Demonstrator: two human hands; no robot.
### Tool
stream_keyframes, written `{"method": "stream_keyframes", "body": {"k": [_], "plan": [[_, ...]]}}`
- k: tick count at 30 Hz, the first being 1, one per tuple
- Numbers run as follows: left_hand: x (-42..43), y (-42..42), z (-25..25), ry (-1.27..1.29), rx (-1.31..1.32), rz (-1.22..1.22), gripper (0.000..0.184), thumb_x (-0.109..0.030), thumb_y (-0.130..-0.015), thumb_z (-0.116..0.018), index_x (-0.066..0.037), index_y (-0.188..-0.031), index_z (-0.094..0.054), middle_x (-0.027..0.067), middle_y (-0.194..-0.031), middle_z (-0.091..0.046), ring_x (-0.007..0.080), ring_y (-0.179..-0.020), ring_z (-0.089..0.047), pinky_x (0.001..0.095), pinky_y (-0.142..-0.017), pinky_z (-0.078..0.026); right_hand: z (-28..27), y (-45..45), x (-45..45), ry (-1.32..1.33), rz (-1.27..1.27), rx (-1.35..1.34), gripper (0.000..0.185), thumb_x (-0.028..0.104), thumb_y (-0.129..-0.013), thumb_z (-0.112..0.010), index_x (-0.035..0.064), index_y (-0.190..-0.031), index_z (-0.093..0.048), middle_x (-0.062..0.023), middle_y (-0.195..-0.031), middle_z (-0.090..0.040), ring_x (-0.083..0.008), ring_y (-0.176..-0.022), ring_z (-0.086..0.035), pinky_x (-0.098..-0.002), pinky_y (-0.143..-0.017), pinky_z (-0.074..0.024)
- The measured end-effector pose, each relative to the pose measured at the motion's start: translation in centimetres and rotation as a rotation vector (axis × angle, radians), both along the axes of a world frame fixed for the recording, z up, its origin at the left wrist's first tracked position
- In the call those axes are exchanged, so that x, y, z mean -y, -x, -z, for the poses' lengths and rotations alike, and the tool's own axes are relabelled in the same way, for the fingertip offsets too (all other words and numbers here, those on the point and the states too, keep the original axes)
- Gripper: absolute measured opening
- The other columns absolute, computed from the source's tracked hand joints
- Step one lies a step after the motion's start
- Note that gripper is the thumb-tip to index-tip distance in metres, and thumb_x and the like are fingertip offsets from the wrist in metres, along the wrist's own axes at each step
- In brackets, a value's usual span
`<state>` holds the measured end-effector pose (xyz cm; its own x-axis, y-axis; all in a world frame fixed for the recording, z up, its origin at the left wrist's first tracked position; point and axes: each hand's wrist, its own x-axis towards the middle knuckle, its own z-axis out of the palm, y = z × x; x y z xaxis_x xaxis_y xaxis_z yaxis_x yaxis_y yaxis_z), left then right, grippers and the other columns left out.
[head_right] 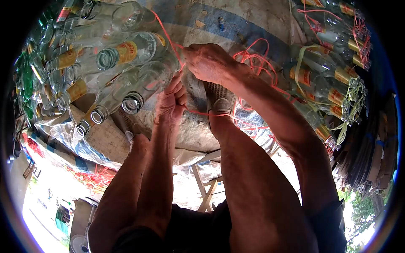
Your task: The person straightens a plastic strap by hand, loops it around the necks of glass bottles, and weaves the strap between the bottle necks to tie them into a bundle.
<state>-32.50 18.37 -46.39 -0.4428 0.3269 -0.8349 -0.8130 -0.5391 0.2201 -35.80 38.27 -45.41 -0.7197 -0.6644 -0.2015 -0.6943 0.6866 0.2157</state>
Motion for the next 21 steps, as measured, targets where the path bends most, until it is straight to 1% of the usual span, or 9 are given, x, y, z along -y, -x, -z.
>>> {"method": "stream_keyframes", "body": {"k": [1, 2, 4, 9, 13, 16, 19, 20, 21], "plan": [[0.7, -0.3, 0.8, -0.014, 0.022, -0.048, 0.014, -0.017, -0.094, -0.077, -0.012, -0.105, -0.069, -0.0129, -0.065, -0.033, 0.0029, -0.052, -0.025, 0.0234, -0.047, -0.017, -0.3, 0.2, 0.3, -0.064, -0.012, -0.018, 0.011, 0.018, -0.079, -0.067, 0.0107, -0.077, -0.059, -0.0005, -0.091, -0.052, -0.0116, -0.092, -0.06, -0.0241, -0.066, -0.0557], [1.2, -0.7, 1.5, -0.027, 0.044, -0.094, 0.016, -0.016, -0.094, -0.077, -0.011, -0.107, -0.07, -0.0128, -0.065, -0.032, 0.0028, -0.052, -0.025, 0.0235, -0.047, -0.017, -0.2, 0.4, 0.5, 0.037, 0.048, -0.006, 0.011, 0.018, -0.078, -0.067, 0.0107, -0.077, -0.059, -0.0008, -0.09, -0.052, -0.0122, -0.091, -0.06, -0.0246, -0.066, -0.056], [1.1, -0.6, 0.9, 0.024, 0.044, -0.099, 0.019, -0.014, -0.094, -0.077, -0.007, -0.11, -0.07, -0.0124, -0.064, -0.031, 0.0027, -0.051, -0.024, 0.024, -0.046, -0.016, 0.7, 0.9, 0.7, 0.243, 0.168, 0.019, 0.01, 0.017, -0.076, -0.068, 0.0105, -0.077, -0.06, -0.0015, -0.09, -0.052, -0.0134, -0.09, -0.06, -0.0254, -0.066, -0.0566], [0.7, -0.4, 0.2, 0.123, 0.037, -0.086, 0.02, -0.012, -0.094, -0.076, -0.004, -0.111, -0.069, -0.0115, -0.063, -0.032, 0.0027, -0.05, -0.024, 0.0247, -0.046, -0.016, 2.7, 0.4, 0.8, 0.51, 0.318, 0.086, 0.009, 0.012, -0.073, -0.069, 0.0094, -0.074, -0.06, -0.0038, -0.09, -0.053, -0.0174, -0.09, -0.06, -0.0278, -0.066, -0.0571], [0.6, -0.7, 0.3, 0.158, 0.028, -0.062, 0.022, -0.013, -0.094, -0.077, -0.004, -0.111, -0.068, -0.0113, -0.064, -0.035, 0.0027, -0.051, -0.026, 0.0244, -0.047, -0.016, 0.9, 0.1, 1.1, 0.61, 0.434, 0.149, 0.007, 0.008, -0.072, -0.069, 0.0076, -0.073, -0.061, -0.0064, -0.092, -0.054, -0.0229, -0.094, -0.06, -0.0332, -0.073, -0.0565], [1.0, -0.8, 1.0, 0.08, 0.045, -0.091, 0.022, -0.015, -0.094, -0.078, -0.005, -0.111, -0.069, -0.0119, -0.065, -0.036, 0.0025, -0.052, -0.027, 0.0238, -0.048, -0.018, -1.1, 0.7, 1.4, 0.597, 0.388, 0.091, 0.009, 0.005, -0.072, -0.069, 0.0064, -0.077, -0.062, -0.0083, -0.095, -0.055, -0.0278, -0.096, -0.06, -0.0389, -0.08, -0.0538], [1.3, -1.0, 1.3, 0.067, 0.009, -0.085, 0.021, -0.016, -0.094, -0.078, -0.006, -0.11, -0.07, -0.0122, -0.065, -0.036, 0.0023, -0.053, -0.028, 0.0234, -0.049, -0.019, -0.1, 0.5, 1.8, 0.657, 0.357, 0.104, 0.013, 0.005, -0.071, -0.069, 0.0058, -0.082, -0.062, -0.0097, -0.098, -0.056, -0.0309, -0.096, -0.059, -0.0427, -0.085, -0.0507], [1.4, -1.2, 1.5, 0.067, 0.008, -0.084, 0.021, -0.017, -0.094, -0.078, -0.006, -0.11, -0.07, -0.0122, -0.065, -0.037, 0.0023, -0.054, -0.028, 0.0235, -0.049, -0.02, 0.2, 0.3, 1.6, 0.648, 0.357, 0.176, 0.017, 0.003, -0.075, -0.068, 0.0053, -0.09, -0.061, -0.0105, -0.101, -0.057, -0.0321, -0.096, -0.061, -0.0431, -0.082, -0.0526], [1.4, -1.2, 1.5, 0.068, 0.001, -0.086, 0.021, -0.017, -0.093, -0.079, -0.007, -0.109, -0.07, -0.0122, -0.065, -0.038, 0.0025, -0.053, -0.028, 0.0236, -0.049, -0.02, 0.2, 0.2, 1.7, 0.647, 0.397, 0.235, 0.018, 0.002, -0.076, -0.067, 0.0053, -0.092, -0.06, -0.0109, -0.1, -0.057, -0.0327, -0.095, -0.063, -0.0437, -0.079, -0.0533]]}}
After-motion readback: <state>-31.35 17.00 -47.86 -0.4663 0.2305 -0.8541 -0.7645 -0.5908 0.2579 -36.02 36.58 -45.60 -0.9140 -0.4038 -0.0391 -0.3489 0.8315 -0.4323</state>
